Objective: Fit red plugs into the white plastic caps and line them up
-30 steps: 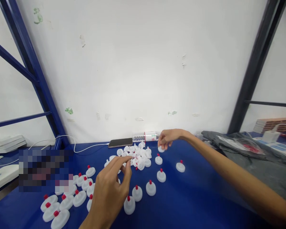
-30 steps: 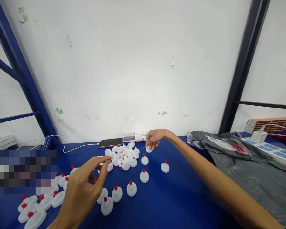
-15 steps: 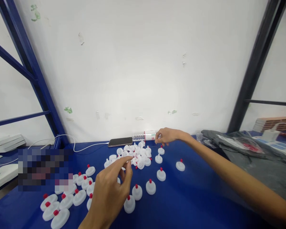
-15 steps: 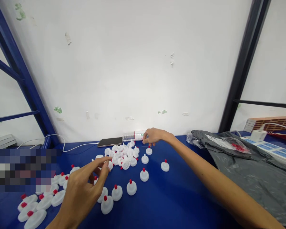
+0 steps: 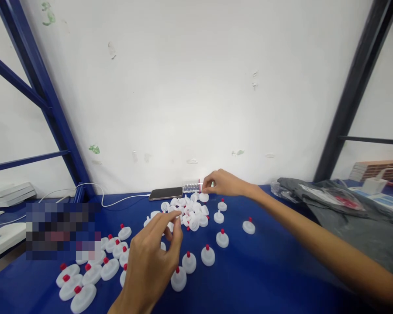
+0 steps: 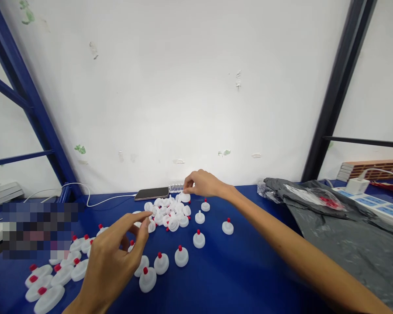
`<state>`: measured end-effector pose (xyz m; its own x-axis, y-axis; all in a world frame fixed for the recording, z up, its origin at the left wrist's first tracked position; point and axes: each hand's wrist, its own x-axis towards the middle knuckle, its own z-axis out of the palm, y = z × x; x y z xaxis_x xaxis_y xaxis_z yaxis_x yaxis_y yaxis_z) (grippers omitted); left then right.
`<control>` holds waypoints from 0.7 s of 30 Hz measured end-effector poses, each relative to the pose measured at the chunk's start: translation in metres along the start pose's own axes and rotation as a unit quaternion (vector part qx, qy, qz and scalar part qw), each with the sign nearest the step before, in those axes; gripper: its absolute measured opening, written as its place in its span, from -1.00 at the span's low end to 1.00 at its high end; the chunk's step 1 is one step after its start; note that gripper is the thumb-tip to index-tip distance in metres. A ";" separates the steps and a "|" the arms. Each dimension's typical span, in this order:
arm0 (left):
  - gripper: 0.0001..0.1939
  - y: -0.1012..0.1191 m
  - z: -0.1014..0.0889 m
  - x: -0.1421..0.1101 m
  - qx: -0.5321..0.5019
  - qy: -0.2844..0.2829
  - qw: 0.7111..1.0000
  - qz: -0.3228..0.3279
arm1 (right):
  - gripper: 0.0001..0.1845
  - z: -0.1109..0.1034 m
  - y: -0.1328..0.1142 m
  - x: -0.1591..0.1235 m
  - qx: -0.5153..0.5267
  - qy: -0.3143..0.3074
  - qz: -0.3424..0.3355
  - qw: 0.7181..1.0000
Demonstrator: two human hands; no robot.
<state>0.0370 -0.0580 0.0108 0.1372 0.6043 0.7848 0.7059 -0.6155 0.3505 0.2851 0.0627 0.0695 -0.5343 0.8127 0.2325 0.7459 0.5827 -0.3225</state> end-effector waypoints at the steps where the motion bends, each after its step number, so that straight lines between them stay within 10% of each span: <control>1: -0.76 0.001 0.000 0.000 0.001 -0.001 1.000 -0.003 | -0.82 -0.008 -0.011 -0.004 0.017 -0.005 -0.018 1.000; 5: -0.52 0.003 0.000 0.001 0.004 -0.007 1.000 0.006 | -0.69 -0.024 -0.062 -0.021 0.185 -0.050 -0.124 0.973; 9: -0.73 0.003 0.000 0.000 -0.021 0.013 0.999 0.036 | -0.65 -0.024 -0.087 -0.030 0.261 -0.085 -0.159 0.948; 15: -0.81 -0.001 0.001 0.003 0.016 0.014 0.999 0.030 | -0.81 -0.017 -0.048 -0.018 0.030 -0.086 -0.058 0.994; 21: -0.80 -0.004 0.003 0.000 0.028 0.011 0.999 0.038 | -0.84 0.016 -0.013 -0.002 -0.079 -0.164 -0.003 0.983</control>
<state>0.0365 -0.0537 0.0079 0.1766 0.5455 0.8193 0.7314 -0.6298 0.2617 0.2702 0.0538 0.0587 -0.6196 0.7805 -0.0830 0.7807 0.6017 -0.1689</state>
